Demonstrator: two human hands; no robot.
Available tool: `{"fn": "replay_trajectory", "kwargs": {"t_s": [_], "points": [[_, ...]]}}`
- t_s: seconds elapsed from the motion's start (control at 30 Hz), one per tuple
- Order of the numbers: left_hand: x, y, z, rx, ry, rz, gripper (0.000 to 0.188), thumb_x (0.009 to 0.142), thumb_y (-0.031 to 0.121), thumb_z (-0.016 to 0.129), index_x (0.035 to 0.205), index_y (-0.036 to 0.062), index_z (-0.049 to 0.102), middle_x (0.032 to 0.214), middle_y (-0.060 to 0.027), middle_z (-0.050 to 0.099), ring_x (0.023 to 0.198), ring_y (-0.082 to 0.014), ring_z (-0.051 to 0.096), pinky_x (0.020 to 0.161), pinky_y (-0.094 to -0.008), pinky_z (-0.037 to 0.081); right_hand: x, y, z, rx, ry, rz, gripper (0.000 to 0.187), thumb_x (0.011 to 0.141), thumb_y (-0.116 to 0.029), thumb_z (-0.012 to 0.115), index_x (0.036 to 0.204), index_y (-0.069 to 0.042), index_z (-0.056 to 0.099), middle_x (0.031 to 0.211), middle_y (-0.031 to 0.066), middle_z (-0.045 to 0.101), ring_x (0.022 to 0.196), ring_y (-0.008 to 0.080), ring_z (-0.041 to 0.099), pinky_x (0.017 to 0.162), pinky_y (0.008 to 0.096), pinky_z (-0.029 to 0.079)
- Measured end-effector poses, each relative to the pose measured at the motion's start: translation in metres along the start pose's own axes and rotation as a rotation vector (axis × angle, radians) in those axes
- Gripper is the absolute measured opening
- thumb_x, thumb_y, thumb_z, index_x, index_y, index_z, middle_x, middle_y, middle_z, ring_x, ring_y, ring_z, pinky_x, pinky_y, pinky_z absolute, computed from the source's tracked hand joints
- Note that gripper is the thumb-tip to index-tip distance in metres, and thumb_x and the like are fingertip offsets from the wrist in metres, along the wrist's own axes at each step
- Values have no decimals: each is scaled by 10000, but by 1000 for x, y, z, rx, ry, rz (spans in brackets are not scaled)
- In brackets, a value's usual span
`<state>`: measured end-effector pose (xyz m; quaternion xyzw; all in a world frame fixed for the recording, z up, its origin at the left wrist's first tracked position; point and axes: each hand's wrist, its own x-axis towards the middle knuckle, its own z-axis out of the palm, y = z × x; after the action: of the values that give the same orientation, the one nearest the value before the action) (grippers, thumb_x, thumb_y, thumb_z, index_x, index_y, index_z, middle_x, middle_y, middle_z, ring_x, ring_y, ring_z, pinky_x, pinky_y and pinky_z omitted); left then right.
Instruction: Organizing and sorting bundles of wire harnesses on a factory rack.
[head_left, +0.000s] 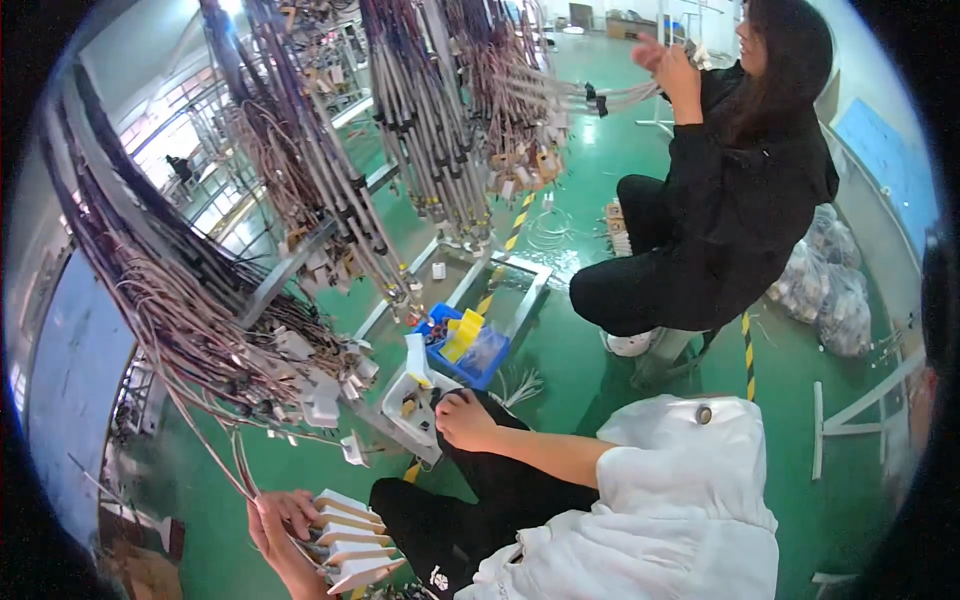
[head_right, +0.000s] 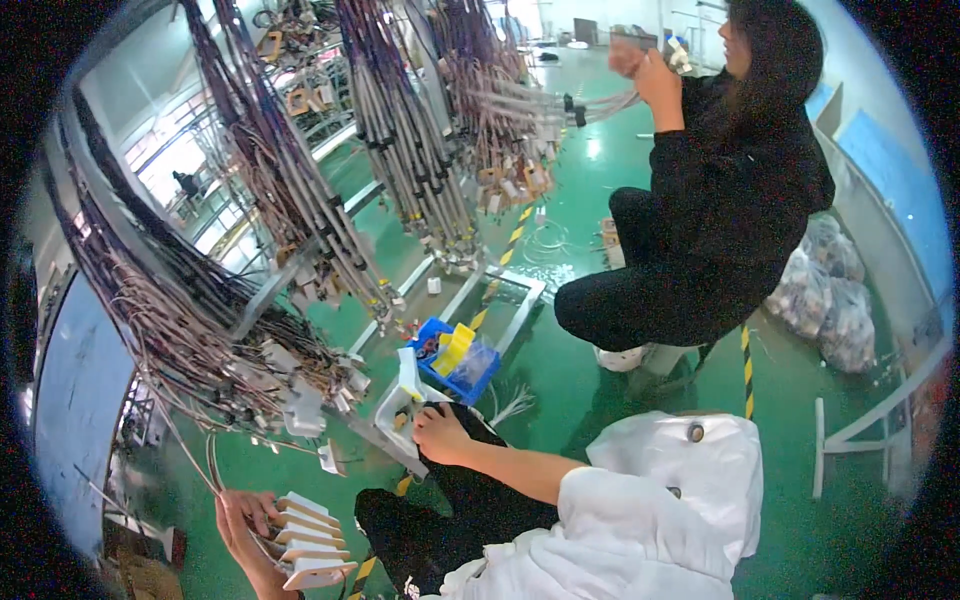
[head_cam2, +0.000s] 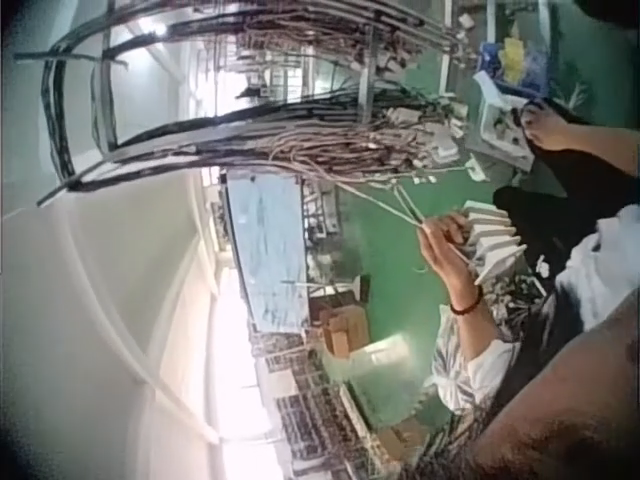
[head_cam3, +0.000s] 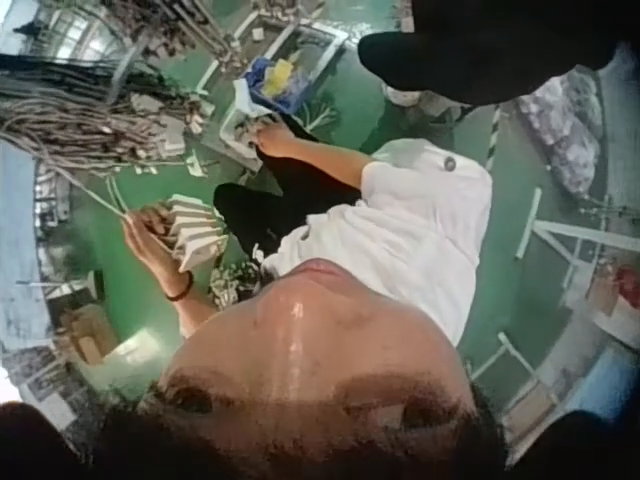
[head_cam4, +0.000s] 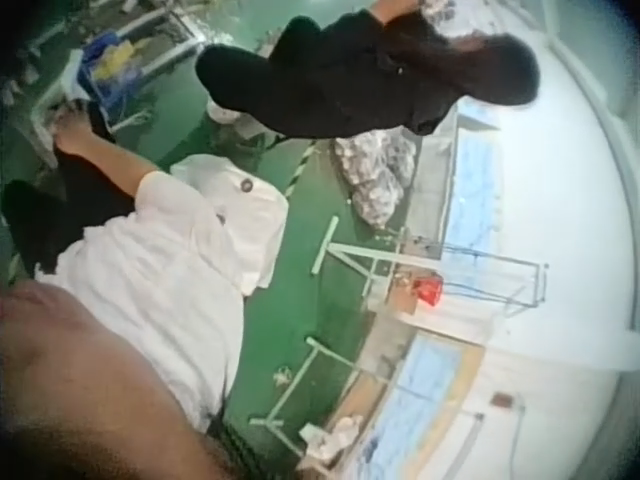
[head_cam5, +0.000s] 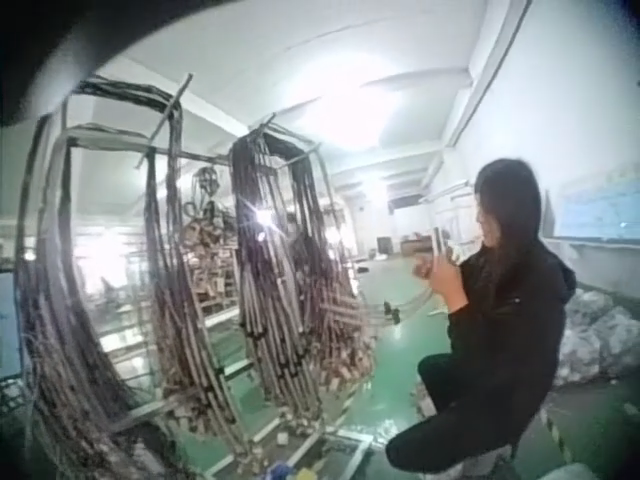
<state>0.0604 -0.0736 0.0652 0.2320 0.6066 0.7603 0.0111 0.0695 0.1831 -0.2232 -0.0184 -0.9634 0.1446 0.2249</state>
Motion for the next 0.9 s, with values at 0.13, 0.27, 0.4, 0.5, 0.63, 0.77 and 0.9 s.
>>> {"fn": "replay_trajectory", "kwargs": {"t_s": [0.13,0.27,0.4,0.5,0.63,0.77,0.9], "points": [[14,-16,6,36,9,19,286,975,257,437,744,91,402,576,-4,342,517,-131,387,669,-305,412,4,8,0,87,9,-8,60,712,-187,612,747,-138,606,934,-6,534,1029,210,477,868,449,347],[22,-26,6,36,-14,-28,316,976,273,434,728,81,393,573,-10,364,548,-140,418,685,-312,414,9,12,0,87,13,44,45,704,-173,619,734,-142,609,911,-24,555,1037,202,495,865,447,358],[27,-32,-1,60,-6,1,298,979,243,411,729,83,381,548,-15,380,534,-145,425,703,-326,407,12,9,0,107,33,39,33,703,-175,619,725,-150,611,907,-29,556,1027,194,495,870,452,367],[27,-34,-1,65,19,-35,295,986,234,396,739,74,407,539,-12,390,525,-146,442,712,-333,420,12,9,0,72,-3,29,30,711,-186,612,728,-165,600,909,-29,554,996,199,498,870,458,370],[30,-35,0,70,-49,-33,308,990,227,379,729,66,414,529,-17,394,512,-156,450,715,-339,423,9,14,-3,58,36,18,18,747,-182,586,732,-175,582,913,-21,551,974,214,498,861,439,364],[28,-37,-5,53,-49,-33,307,991,237,375,737,68,416,522,-15,396,524,-160,463,723,-340,424,10,14,-5,68,26,2,16,752,-175,585,737,-169,582,915,-16,541,982,215,493,863,435,356],[26,-33,-4,102,-31,-41,309,994,249,367,744,73,415,519,-10,398,537,-157,471,734,-339,426,11,13,-4,60,16,5,14,751,-168,590,740,-163,584,915,-12,537,996,218,490,859,433,356]]}}
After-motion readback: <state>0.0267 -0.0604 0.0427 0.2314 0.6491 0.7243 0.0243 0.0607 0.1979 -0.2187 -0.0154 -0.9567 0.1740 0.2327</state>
